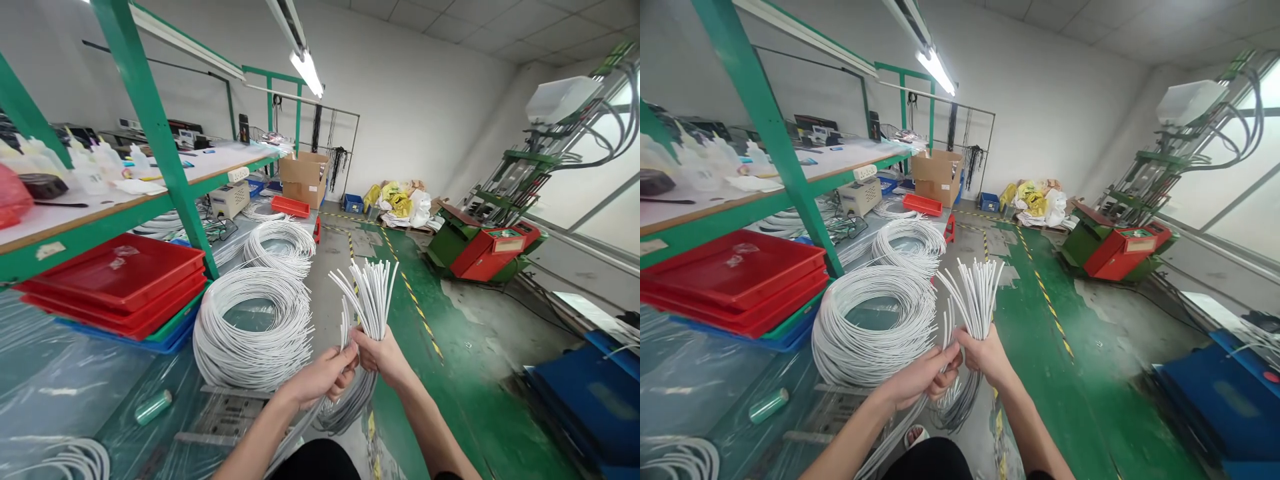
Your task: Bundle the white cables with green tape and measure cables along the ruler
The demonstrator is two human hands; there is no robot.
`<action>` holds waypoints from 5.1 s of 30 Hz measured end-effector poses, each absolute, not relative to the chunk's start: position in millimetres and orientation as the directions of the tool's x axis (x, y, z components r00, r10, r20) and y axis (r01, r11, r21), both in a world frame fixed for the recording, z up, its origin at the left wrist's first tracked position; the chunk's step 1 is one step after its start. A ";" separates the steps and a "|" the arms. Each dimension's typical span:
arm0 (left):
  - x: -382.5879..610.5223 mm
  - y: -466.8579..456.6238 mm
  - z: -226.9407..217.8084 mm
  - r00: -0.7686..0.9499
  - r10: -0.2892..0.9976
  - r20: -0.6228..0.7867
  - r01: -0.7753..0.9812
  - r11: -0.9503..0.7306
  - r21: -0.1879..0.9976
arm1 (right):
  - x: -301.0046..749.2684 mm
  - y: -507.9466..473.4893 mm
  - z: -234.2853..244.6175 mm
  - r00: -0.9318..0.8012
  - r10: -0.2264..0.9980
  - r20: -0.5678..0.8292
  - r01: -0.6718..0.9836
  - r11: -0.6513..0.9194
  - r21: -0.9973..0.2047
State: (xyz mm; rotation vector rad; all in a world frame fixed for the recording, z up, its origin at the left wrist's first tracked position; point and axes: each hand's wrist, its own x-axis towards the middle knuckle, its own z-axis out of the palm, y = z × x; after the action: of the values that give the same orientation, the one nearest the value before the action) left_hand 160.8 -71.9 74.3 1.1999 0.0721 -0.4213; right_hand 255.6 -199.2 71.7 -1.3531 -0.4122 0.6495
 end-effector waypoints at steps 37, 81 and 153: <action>126.4 -77.5 52.6 0.979 0.194 -0.060 0.067 -0.031 0.997 | 246.7 -177.1 64.4 0.685 0.727 -0.053 -0.141 0.061 -0.988; 112.4 -53.0 52.1 0.966 0.241 0.096 0.071 -0.602 0.796 | 248.4 -157.8 59.3 0.688 0.723 -0.069 -0.123 0.022 -0.992; 133.4 -49.6 31.6 0.771 0.600 0.215 -0.021 -0.314 0.949 | 228.1 -137.2 45.4 0.789 0.609 -0.079 -0.202 0.136 -0.970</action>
State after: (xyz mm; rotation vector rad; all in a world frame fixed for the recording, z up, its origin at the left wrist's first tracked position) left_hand 133.4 -49.6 31.6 1.7973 0.4495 0.6621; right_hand 228.1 -137.2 45.4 -1.3112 -0.3746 0.6073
